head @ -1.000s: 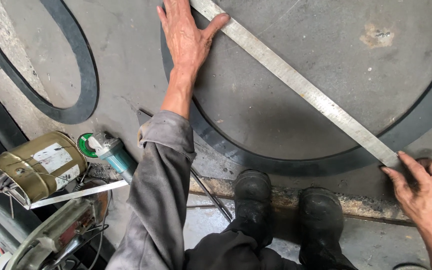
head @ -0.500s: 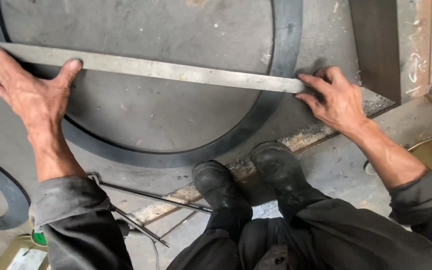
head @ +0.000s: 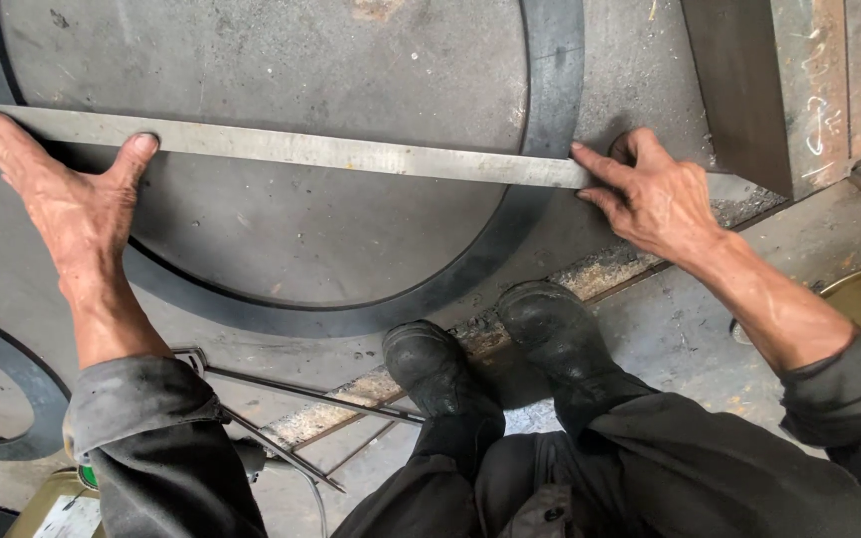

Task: Measuring and marking metal rings on a fabrication floor using a metal ruler and marking tool.

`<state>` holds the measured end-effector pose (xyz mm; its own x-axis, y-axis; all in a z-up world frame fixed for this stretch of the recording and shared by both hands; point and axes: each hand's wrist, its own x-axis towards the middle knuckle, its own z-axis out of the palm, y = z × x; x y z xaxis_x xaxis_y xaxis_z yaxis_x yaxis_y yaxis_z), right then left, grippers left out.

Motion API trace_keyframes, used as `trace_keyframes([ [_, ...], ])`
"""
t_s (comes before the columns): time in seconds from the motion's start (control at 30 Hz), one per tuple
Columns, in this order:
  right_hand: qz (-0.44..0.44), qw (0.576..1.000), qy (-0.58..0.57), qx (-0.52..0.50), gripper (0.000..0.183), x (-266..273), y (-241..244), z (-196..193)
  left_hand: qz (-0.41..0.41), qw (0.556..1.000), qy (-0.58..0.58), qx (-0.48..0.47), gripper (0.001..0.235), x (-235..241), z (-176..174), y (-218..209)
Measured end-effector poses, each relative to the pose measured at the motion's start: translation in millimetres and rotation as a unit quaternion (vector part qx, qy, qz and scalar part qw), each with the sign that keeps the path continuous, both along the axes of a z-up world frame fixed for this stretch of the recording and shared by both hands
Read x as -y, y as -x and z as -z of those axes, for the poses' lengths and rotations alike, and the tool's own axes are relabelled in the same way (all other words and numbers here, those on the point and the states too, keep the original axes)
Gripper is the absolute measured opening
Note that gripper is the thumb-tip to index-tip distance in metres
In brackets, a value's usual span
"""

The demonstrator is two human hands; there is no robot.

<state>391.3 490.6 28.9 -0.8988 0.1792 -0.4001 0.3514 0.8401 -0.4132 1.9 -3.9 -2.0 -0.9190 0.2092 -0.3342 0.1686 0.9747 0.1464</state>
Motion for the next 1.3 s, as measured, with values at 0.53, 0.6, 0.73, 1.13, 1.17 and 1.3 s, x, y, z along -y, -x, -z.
trace_keyframes([
  [0.53,-0.043,0.997,0.052,0.037,0.057,49.3,-8.4,8.1,0.091,0.995,-0.044,-0.027,0.129,40.5,5.2,28.8],
  [0.6,-0.044,0.997,0.058,0.04,0.056,53.0,-4.0,3.0,0.098,0.993,-0.057,-0.027,0.126,42.1,5.9,33.5],
  [0.73,-0.035,0.997,0.051,0.046,0.054,54.6,9.5,-8.5,0.1,0.992,-0.079,-0.025,0.122,37.8,-2.3,33.0],
  [1.13,-0.008,0.999,0.042,0.026,0.042,43.9,12.5,-10.5,0.119,0.984,-0.124,-0.052,0.114,27.8,-9.2,25.6],
  [1.17,-0.007,0.999,0.042,0.027,0.042,44.5,12.7,-10.7,0.12,0.984,-0.124,-0.051,0.114,31.0,-6.4,27.0],
  [1.3,-0.014,0.998,0.046,0.033,0.042,46.2,12.6,-12.9,0.106,0.985,-0.133,-0.039,0.11,38.6,0.3,27.7],
])
